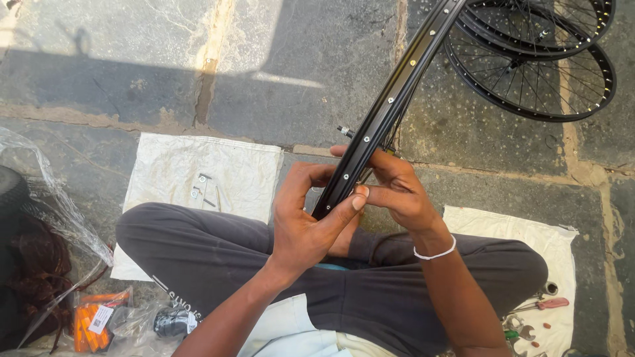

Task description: The person holds a bicycle wheel and manually threads or adjusts spoke nipples into the rim by hand, rotating the wheel to reach different spokes.

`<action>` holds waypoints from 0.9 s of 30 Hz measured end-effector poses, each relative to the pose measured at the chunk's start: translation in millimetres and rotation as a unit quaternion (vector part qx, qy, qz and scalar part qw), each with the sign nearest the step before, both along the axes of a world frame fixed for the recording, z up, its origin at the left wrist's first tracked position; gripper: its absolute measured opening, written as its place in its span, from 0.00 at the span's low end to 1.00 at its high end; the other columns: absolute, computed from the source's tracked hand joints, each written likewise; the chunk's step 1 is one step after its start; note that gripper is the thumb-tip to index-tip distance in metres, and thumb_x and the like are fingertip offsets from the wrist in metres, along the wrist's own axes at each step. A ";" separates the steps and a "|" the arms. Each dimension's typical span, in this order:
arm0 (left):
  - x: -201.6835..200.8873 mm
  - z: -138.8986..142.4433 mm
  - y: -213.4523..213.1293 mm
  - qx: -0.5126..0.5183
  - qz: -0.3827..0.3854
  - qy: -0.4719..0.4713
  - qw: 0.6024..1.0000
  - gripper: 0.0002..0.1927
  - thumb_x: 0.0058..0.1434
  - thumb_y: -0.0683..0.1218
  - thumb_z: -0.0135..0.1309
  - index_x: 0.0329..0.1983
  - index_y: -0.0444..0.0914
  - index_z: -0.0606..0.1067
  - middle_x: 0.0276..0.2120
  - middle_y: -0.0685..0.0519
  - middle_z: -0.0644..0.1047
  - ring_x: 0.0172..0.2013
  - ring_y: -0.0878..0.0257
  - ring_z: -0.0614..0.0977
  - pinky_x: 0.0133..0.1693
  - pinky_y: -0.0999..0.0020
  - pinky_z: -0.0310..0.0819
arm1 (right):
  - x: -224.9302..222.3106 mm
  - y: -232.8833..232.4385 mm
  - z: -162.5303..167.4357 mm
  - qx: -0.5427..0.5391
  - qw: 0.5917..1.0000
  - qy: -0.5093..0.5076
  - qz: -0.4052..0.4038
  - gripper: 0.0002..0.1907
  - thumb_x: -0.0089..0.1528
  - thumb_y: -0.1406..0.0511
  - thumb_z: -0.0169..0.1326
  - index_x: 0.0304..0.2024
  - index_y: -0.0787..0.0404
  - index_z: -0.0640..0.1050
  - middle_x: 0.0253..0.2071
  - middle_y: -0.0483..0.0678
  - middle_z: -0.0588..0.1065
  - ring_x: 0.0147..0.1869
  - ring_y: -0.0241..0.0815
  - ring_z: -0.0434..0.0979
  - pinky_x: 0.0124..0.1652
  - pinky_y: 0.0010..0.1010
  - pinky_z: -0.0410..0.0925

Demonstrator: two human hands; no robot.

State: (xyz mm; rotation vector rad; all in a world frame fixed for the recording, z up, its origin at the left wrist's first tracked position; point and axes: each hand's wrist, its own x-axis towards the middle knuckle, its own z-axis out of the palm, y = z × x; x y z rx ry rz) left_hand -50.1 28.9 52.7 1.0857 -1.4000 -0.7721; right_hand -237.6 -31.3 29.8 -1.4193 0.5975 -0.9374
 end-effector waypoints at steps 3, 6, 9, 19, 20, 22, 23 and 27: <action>5.0 -4.8 -1.3 0.038 -0.026 0.030 0.998 0.16 0.62 0.47 0.67 0.48 0.35 0.78 0.42 0.51 0.79 0.43 0.62 0.82 0.48 0.67 0.77 | 4.6 -2.2 1.3 -0.001 0.998 0.059 -0.005 0.25 0.59 0.70 0.59 0.59 0.70 0.73 0.57 0.55 0.76 0.66 0.46 0.74 0.67 0.40 0.65; 7.0 -6.3 -2.9 0.010 -0.042 0.028 0.999 0.22 0.61 0.47 0.66 0.54 0.32 0.76 0.45 0.50 0.77 0.46 0.62 0.81 0.49 0.68 0.78 | 21.9 7.4 -16.1 -0.146 0.956 0.176 -0.183 0.16 0.60 0.65 0.57 0.49 0.62 0.73 0.48 0.48 0.79 0.57 0.40 0.83 0.61 0.35 0.75; 4.8 -5.7 -1.4 0.027 -0.023 0.018 0.999 0.26 0.59 0.46 0.66 0.57 0.30 0.74 0.48 0.48 0.76 0.49 0.61 0.81 0.50 0.68 0.78 | 44.8 16.8 -31.0 -0.350 0.853 0.164 -0.352 0.11 0.65 0.68 0.63 0.42 0.61 0.72 0.46 0.53 0.79 0.55 0.45 0.79 0.54 0.34 0.71; 13.1 -4.5 -12.7 0.041 -0.149 0.080 0.985 0.22 0.64 0.44 0.64 0.60 0.33 0.76 0.47 0.52 0.76 0.47 0.65 0.80 0.49 0.70 0.75 | 46.1 47.0 -24.8 -0.333 0.857 0.171 -0.355 0.15 0.71 0.70 0.52 0.59 0.66 0.70 0.61 0.57 0.75 0.66 0.57 0.78 0.69 0.46 0.65; 11.8 -4.8 -12.2 0.044 -0.138 0.079 0.986 0.22 0.63 0.45 0.64 0.59 0.34 0.77 0.44 0.53 0.77 0.45 0.65 0.80 0.48 0.71 0.75 | 30.7 35.3 -21.1 -0.299 0.897 0.140 -0.293 0.18 0.70 0.69 0.55 0.60 0.66 0.69 0.59 0.56 0.75 0.64 0.54 0.79 0.67 0.45 0.68; 8.1 -6.3 -10.4 0.051 -0.108 0.075 0.990 0.20 0.62 0.46 0.65 0.54 0.33 0.77 0.41 0.54 0.77 0.42 0.66 0.80 0.45 0.71 0.75 | -0.8 5.8 -7.9 -0.251 0.949 0.148 -0.120 0.22 0.67 0.67 0.57 0.61 0.67 0.69 0.57 0.55 0.77 0.62 0.51 0.80 0.63 0.43 0.71; 7.0 -7.5 -9.8 0.059 -0.095 0.074 0.991 0.19 0.61 0.46 0.67 0.51 0.33 0.77 0.39 0.54 0.77 0.41 0.67 0.79 0.44 0.72 0.75 | -16.0 -12.4 3.3 -0.233 0.954 0.187 -0.014 0.24 0.65 0.68 0.57 0.62 0.68 0.69 0.56 0.55 0.78 0.62 0.50 0.80 0.62 0.43 0.71; 2.7 -13.8 -3.0 0.088 -0.057 0.091 0.990 0.18 0.60 0.47 0.69 0.42 0.34 0.73 0.36 0.55 0.78 0.40 0.68 0.79 0.46 0.72 0.75 | -22.1 -46.2 38.4 -0.019 0.957 0.172 0.232 0.24 0.63 0.70 0.58 0.61 0.68 0.73 0.57 0.55 0.77 0.63 0.52 0.77 0.61 0.43 0.72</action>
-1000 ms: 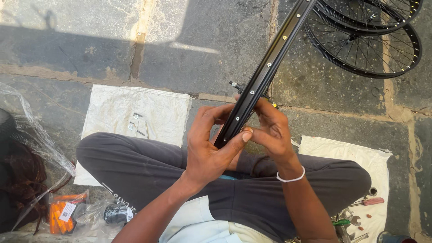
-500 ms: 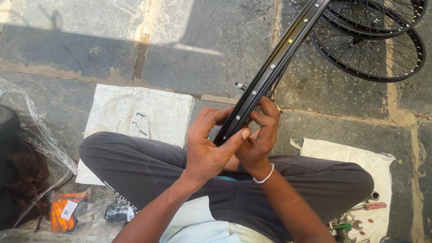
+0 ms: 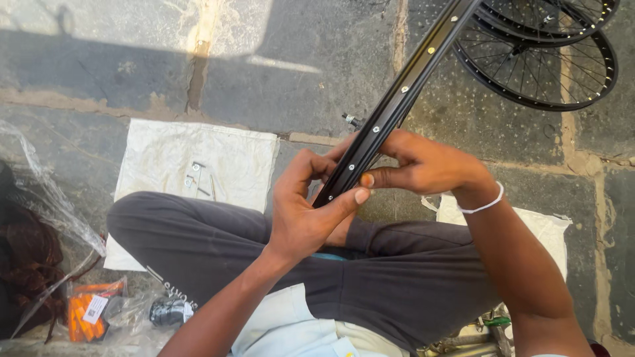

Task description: The person holds a bicycle wheel and manually threads or adjusts spoke nipples into the rim by hand, rotating the wheel to reach different spokes.

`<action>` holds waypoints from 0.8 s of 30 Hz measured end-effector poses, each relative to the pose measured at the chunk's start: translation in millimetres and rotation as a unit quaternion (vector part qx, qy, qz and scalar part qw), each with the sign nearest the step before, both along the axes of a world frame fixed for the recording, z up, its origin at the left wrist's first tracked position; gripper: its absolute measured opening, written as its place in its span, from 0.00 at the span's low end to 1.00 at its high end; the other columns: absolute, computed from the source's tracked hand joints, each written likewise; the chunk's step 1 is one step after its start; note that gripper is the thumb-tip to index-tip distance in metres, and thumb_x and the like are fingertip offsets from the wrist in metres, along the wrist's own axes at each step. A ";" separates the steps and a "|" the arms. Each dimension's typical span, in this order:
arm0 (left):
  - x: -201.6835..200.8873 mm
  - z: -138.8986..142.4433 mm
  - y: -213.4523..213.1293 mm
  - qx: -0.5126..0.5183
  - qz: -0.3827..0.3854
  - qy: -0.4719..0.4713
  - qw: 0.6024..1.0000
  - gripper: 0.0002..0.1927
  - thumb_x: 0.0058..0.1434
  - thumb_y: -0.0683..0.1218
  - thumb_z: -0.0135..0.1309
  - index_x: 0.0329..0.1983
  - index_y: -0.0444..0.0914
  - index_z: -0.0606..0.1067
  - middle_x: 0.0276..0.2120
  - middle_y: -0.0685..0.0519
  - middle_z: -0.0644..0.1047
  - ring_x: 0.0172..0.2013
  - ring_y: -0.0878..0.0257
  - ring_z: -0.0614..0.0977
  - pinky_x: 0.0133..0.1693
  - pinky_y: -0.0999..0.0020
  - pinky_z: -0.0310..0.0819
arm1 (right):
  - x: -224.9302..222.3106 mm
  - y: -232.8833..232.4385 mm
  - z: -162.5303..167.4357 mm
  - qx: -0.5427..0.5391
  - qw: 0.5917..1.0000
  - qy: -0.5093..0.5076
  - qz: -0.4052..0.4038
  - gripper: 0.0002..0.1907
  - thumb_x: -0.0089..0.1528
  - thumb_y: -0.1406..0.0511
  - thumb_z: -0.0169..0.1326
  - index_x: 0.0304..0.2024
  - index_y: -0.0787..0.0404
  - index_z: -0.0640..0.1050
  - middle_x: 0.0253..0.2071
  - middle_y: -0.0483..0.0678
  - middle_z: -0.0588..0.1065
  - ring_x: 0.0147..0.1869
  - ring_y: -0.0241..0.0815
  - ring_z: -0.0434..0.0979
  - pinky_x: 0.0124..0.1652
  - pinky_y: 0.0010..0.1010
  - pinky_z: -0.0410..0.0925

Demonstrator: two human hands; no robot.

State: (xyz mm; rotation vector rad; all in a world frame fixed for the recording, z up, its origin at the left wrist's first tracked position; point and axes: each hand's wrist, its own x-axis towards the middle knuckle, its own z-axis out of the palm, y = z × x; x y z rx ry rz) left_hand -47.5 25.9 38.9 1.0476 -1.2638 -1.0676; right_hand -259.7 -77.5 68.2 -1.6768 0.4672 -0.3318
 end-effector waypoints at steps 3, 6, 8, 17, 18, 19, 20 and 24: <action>0.6 -2.9 -0.5 -0.009 0.015 0.019 1.000 0.21 0.58 0.46 0.70 0.48 0.33 0.73 0.39 0.53 0.77 0.42 0.66 0.77 0.50 0.69 0.73 | 33.6 27.2 -3.9 -0.222 0.960 0.020 -0.171 0.18 0.60 0.67 0.61 0.53 0.61 0.80 0.48 0.50 0.83 0.52 0.45 0.87 0.52 0.36 0.78; 1.4 -2.1 -0.9 -0.008 -0.007 0.067 0.998 0.27 0.58 0.48 0.69 0.54 0.34 0.70 0.47 0.54 0.75 0.47 0.67 0.78 0.51 0.68 0.76 | 76.2 64.8 -43.7 -0.498 0.735 -0.053 -0.456 0.17 0.64 0.70 0.61 0.53 0.57 0.73 0.51 0.50 0.78 0.54 0.46 0.80 0.57 0.38 0.71; 1.4 -0.2 -0.1 -0.023 0.006 0.035 0.999 0.28 0.57 0.47 0.70 0.56 0.33 0.71 0.49 0.52 0.74 0.48 0.65 0.77 0.53 0.67 0.76 | 84.7 72.9 -73.3 -0.522 0.690 -0.060 -0.497 0.21 0.63 0.68 0.60 0.57 0.62 0.71 0.50 0.52 0.76 0.56 0.49 0.77 0.57 0.41 0.70; -0.2 -0.7 -0.5 -0.045 -0.011 0.015 0.999 0.28 0.59 0.46 0.69 0.59 0.34 0.73 0.52 0.51 0.75 0.52 0.63 0.79 0.54 0.67 0.76 | 75.8 83.4 -115.3 -0.169 0.754 -0.253 -0.582 0.23 0.72 0.60 0.56 0.61 0.69 0.68 0.54 0.52 0.74 0.57 0.42 0.75 0.57 0.33 0.71; -0.4 -1.2 -0.1 -0.048 -0.004 0.019 0.999 0.28 0.59 0.47 0.68 0.59 0.34 0.72 0.52 0.51 0.74 0.52 0.64 0.79 0.53 0.67 0.75 | 73.9 84.0 -111.6 -0.114 0.755 -0.295 -0.575 0.23 0.72 0.60 0.59 0.59 0.70 0.67 0.53 0.53 0.75 0.56 0.42 0.76 0.56 0.33 0.71; -0.1 -1.4 0.1 -0.048 -0.004 0.018 0.999 0.28 0.60 0.47 0.68 0.59 0.34 0.72 0.51 0.51 0.74 0.52 0.64 0.79 0.53 0.67 0.76 | 69.6 86.3 -106.1 -0.103 0.782 -0.262 -0.557 0.21 0.74 0.60 0.56 0.59 0.71 0.70 0.51 0.52 0.75 0.54 0.41 0.74 0.55 0.31 0.69; 0.2 -1.5 0.5 -0.048 -0.005 0.017 0.999 0.27 0.60 0.47 0.68 0.59 0.34 0.72 0.51 0.51 0.74 0.51 0.64 0.79 0.52 0.67 0.76 | 62.8 88.5 -98.7 -0.092 0.806 -0.229 -0.538 0.20 0.76 0.59 0.53 0.58 0.72 0.73 0.48 0.51 0.74 0.52 0.40 0.73 0.53 0.29 0.68; 2.7 -0.7 -0.1 -0.049 -0.004 -0.001 0.999 0.25 0.61 0.47 0.67 0.58 0.33 0.74 0.48 0.52 0.76 0.48 0.64 0.80 0.51 0.68 0.75 | 32.0 67.6 -60.1 -0.109 0.916 -0.194 -0.334 0.26 0.69 0.60 0.56 0.63 0.70 0.70 0.63 0.53 0.73 0.70 0.46 0.70 0.71 0.35 0.59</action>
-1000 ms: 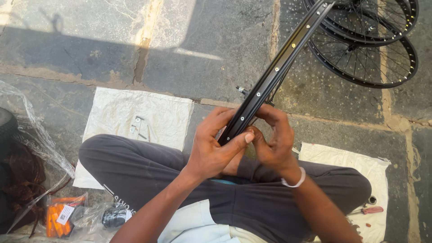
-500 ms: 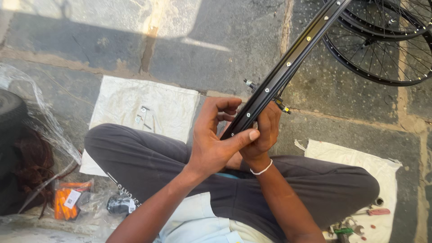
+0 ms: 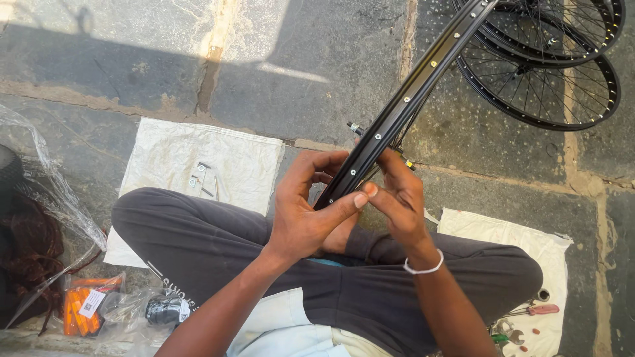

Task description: The person holds a bicycle wheel and manually threads or adjusts spoke nipples into the rim by hand, rotating the wheel to reach different spokes.

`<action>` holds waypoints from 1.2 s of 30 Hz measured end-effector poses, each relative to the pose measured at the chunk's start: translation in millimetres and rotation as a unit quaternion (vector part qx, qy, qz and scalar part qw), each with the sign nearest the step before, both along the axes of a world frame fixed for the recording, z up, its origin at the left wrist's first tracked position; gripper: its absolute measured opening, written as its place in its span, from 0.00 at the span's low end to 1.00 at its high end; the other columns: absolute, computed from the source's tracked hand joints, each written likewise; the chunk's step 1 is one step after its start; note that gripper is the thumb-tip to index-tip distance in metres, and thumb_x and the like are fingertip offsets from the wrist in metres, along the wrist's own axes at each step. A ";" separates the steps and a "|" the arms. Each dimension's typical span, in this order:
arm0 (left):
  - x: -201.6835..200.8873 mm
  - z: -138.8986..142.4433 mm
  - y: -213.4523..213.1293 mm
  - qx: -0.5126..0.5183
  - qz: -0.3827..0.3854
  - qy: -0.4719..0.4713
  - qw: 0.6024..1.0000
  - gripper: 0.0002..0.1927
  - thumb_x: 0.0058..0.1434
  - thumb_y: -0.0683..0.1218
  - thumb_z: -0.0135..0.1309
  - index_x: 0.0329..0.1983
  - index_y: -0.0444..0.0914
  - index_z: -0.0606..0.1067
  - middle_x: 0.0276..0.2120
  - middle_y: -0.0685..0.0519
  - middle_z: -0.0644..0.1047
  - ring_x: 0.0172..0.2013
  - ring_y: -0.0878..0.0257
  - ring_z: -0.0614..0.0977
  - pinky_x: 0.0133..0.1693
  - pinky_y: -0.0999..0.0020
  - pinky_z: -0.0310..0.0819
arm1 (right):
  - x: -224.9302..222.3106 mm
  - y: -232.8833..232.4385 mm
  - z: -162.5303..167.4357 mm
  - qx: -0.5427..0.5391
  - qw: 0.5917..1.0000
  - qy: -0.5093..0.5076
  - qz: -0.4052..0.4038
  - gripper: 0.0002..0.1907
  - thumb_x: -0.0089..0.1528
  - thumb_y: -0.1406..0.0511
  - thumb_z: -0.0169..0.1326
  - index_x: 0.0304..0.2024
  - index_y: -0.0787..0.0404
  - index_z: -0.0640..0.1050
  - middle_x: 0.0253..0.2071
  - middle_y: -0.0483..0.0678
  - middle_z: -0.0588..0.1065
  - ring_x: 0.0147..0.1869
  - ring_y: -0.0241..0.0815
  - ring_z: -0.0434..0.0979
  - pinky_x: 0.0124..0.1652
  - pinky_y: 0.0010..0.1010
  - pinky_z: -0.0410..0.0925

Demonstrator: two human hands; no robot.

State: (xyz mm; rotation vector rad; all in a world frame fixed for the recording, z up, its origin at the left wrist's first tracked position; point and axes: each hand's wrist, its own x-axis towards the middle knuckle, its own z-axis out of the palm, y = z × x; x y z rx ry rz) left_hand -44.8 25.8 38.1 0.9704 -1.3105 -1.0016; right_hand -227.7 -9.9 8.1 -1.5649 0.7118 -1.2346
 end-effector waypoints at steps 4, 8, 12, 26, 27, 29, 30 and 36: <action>1.8 0.1 -1.2 0.016 -0.020 -0.008 1.000 0.22 0.61 0.48 0.67 0.54 0.34 0.76 0.44 0.52 0.78 0.45 0.64 0.81 0.50 0.68 0.76 | -9.1 -12.7 24.8 0.002 0.994 0.098 0.057 0.23 0.63 0.64 0.56 0.57 0.71 0.72 0.58 0.55 0.74 0.65 0.47 0.73 0.65 0.39 0.63; 0.1 0.2 1.1 0.018 -0.015 -0.017 1.000 0.23 0.61 0.49 0.67 0.56 0.33 0.76 0.45 0.52 0.78 0.46 0.65 0.81 0.49 0.68 0.78 | 7.6 -7.3 11.8 -0.043 0.983 0.160 -0.073 0.16 0.64 0.64 0.61 0.51 0.65 0.74 0.50 0.50 0.80 0.56 0.41 0.83 0.58 0.33 0.75; -4.4 3.8 4.4 0.036 0.009 -0.012 0.999 0.28 0.58 0.49 0.67 0.58 0.33 0.75 0.46 0.51 0.76 0.46 0.65 0.82 0.48 0.68 0.79 | 32.7 -0.4 -14.5 -0.276 0.897 0.186 -0.291 0.16 0.64 0.66 0.67 0.43 0.62 0.71 0.51 0.53 0.79 0.57 0.43 0.78 0.55 0.30 0.72; 2.9 3.1 -1.7 0.017 -0.096 0.031 0.995 0.23 0.64 0.45 0.63 0.60 0.32 0.76 0.47 0.51 0.76 0.47 0.66 0.80 0.48 0.71 0.76 | -11.5 2.7 14.4 -0.177 0.960 0.201 -0.082 0.21 0.68 0.69 0.56 0.62 0.65 0.68 0.59 0.54 0.75 0.64 0.54 0.78 0.67 0.43 0.69; 1.1 2.8 0.3 0.030 -0.091 0.040 0.995 0.21 0.64 0.45 0.64 0.57 0.32 0.77 0.46 0.51 0.76 0.46 0.67 0.80 0.46 0.72 0.77 | -21.1 -7.8 24.8 -0.133 0.970 0.204 -0.008 0.24 0.68 0.68 0.56 0.64 0.67 0.66 0.58 0.54 0.75 0.64 0.55 0.78 0.66 0.44 0.70; -2.3 2.0 2.2 0.056 -0.053 0.010 0.997 0.15 0.61 0.44 0.67 0.45 0.32 0.77 0.39 0.52 0.75 0.39 0.67 0.76 0.40 0.71 0.71 | -35.2 -35.8 47.6 -0.045 0.945 0.285 0.151 0.27 0.63 0.66 0.57 0.64 0.65 0.69 0.57 0.52 0.78 0.59 0.51 0.82 0.61 0.41 0.72; -4.0 2.1 4.4 0.072 -0.038 -0.005 0.997 0.14 0.60 0.44 0.69 0.39 0.32 0.77 0.35 0.52 0.74 0.35 0.67 0.74 0.37 0.71 0.69 | -37.0 -46.4 57.5 0.004 0.919 0.320 0.228 0.29 0.61 0.66 0.58 0.65 0.63 0.70 0.56 0.51 0.80 0.57 0.49 0.84 0.58 0.40 0.73; -4.6 4.8 9.1 0.239 -0.043 0.116 0.963 0.20 0.57 0.44 0.69 0.46 0.32 0.73 0.34 0.51 0.78 0.27 0.64 0.76 0.28 0.66 0.70 | -11.3 -35.7 66.9 -0.138 0.930 0.326 0.102 0.20 0.58 0.64 0.64 0.53 0.59 0.80 0.48 0.50 0.82 0.52 0.49 0.83 0.49 0.39 0.74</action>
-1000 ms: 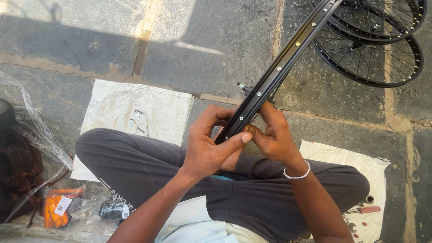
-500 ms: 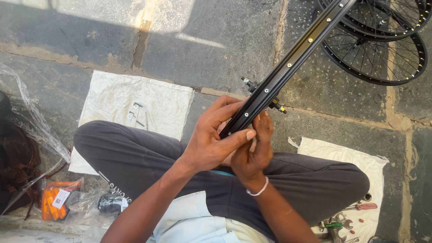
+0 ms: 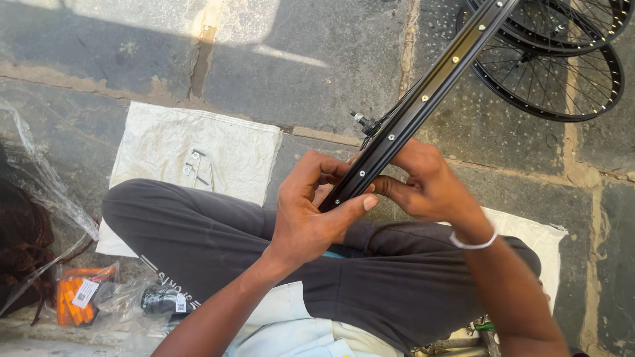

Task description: The person holds a bicycle wheel and manually threads or adjusts spoke nipples into the rim by hand, rotating the wheel to reach different spokes.

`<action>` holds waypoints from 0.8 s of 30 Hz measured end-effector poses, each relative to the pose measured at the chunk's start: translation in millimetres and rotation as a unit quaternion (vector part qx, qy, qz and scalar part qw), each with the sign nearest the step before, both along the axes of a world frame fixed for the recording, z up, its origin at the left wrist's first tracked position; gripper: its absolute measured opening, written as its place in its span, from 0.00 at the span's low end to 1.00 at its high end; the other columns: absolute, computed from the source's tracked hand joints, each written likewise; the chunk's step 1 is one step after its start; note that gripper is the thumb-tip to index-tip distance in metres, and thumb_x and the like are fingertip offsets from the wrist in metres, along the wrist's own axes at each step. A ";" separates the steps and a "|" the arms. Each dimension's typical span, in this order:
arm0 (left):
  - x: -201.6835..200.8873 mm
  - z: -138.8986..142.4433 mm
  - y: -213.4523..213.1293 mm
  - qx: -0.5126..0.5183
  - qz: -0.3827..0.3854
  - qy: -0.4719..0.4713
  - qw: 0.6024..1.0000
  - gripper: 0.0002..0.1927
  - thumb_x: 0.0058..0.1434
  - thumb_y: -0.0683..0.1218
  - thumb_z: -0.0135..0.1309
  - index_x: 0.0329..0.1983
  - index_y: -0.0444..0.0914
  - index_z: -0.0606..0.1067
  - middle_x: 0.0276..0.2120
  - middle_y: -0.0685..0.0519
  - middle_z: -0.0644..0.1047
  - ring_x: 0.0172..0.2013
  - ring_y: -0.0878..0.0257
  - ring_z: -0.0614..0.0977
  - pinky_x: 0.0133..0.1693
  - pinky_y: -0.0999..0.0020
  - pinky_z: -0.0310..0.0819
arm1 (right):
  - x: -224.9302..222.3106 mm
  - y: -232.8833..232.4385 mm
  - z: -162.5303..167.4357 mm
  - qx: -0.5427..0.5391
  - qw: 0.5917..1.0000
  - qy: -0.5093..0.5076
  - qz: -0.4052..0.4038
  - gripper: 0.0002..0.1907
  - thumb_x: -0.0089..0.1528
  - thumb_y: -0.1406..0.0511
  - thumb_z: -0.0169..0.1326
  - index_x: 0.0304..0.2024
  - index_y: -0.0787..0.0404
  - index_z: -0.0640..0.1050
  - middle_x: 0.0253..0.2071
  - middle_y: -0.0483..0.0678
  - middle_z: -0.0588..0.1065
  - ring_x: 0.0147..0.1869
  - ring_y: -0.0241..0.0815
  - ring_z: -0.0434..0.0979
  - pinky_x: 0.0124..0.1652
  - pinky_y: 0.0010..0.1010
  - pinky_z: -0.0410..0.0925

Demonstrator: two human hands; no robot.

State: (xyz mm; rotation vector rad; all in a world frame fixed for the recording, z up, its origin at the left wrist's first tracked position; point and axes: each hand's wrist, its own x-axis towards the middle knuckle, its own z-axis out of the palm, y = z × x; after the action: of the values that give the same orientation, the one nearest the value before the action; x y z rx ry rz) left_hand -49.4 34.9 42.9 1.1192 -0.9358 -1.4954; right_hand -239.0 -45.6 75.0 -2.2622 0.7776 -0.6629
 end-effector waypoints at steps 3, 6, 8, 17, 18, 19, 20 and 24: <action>1.7 2.9 -3.3 -0.199 0.034 -0.053 0.978 0.23 0.60 0.45 0.66 0.56 0.33 0.73 0.48 0.53 0.73 0.44 0.68 0.80 0.47 0.70 0.79 | 34.6 35.0 -36.3 -0.157 0.953 -0.146 -0.215 0.13 0.64 0.69 0.58 0.51 0.60 0.77 0.48 0.51 0.79 0.52 0.50 0.80 0.50 0.37 0.73; 2.3 4.2 -7.1 -0.226 0.040 -0.106 0.967 0.26 0.60 0.45 0.67 0.59 0.33 0.74 0.50 0.51 0.74 0.48 0.64 0.81 0.50 0.69 0.80 | 55.1 47.0 -72.1 -0.321 0.881 -0.159 -0.308 0.19 0.60 0.65 0.60 0.52 0.65 0.73 0.46 0.52 0.78 0.52 0.52 0.78 0.55 0.49 0.68; 3.4 2.0 -8.3 -0.222 0.029 -0.105 0.969 0.26 0.60 0.46 0.67 0.60 0.34 0.74 0.49 0.50 0.74 0.47 0.63 0.81 0.50 0.68 0.80 | 59.0 46.6 -89.5 -0.249 0.895 -0.215 -0.303 0.19 0.67 0.66 0.58 0.57 0.65 0.71 0.51 0.52 0.77 0.56 0.47 0.80 0.55 0.38 0.73; 8.3 -20.1 14.5 -0.326 0.035 -0.154 0.932 0.28 0.60 0.38 0.62 0.63 0.31 0.69 0.43 0.49 0.76 0.43 0.60 0.80 0.62 0.57 0.70 | 36.4 46.8 -115.6 0.028 0.847 -0.453 -0.278 0.15 0.74 0.65 0.55 0.60 0.66 0.71 0.50 0.48 0.76 0.53 0.34 0.76 0.54 0.23 0.70; 7.6 -19.3 14.9 -0.323 0.020 -0.124 0.938 0.27 0.61 0.36 0.60 0.64 0.30 0.68 0.38 0.51 0.78 0.38 0.62 0.81 0.66 0.54 0.68 | 33.6 46.4 -113.0 0.019 0.855 -0.429 -0.292 0.13 0.76 0.65 0.54 0.59 0.67 0.72 0.48 0.48 0.77 0.51 0.33 0.76 0.54 0.22 0.69; 7.0 -17.1 14.8 -0.298 0.000 -0.109 0.948 0.27 0.63 0.36 0.59 0.65 0.31 0.68 0.37 0.52 0.78 0.35 0.65 0.80 0.59 0.60 0.71 | 31.2 45.8 -109.3 0.027 0.859 -0.415 -0.299 0.14 0.75 0.65 0.53 0.58 0.68 0.73 0.49 0.48 0.77 0.52 0.34 0.76 0.54 0.22 0.70; 6.2 -13.9 13.5 -0.277 -0.015 -0.097 0.956 0.26 0.64 0.37 0.59 0.66 0.32 0.69 0.37 0.54 0.78 0.32 0.68 0.79 0.51 0.66 0.74 | 28.5 44.5 -105.0 0.032 0.864 -0.404 -0.298 0.14 0.74 0.64 0.53 0.58 0.68 0.74 0.50 0.49 0.78 0.53 0.35 0.77 0.55 0.23 0.70; 3.8 4.4 2.6 -0.138 -0.050 -0.078 0.986 0.30 0.63 0.39 0.59 0.68 0.33 0.68 0.31 0.57 0.75 0.25 0.74 0.71 0.26 0.76 0.66 | 28.2 43.1 -93.5 0.060 0.789 -0.466 -0.397 0.15 0.68 0.66 0.59 0.52 0.70 0.75 0.46 0.50 0.74 0.43 0.33 0.69 0.43 0.23 0.63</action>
State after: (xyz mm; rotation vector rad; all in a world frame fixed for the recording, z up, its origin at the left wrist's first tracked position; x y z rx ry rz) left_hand -45.6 37.5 47.3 1.0084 -1.2817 -1.3218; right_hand -210.8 -2.5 -18.5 -1.1040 1.1443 -1.8474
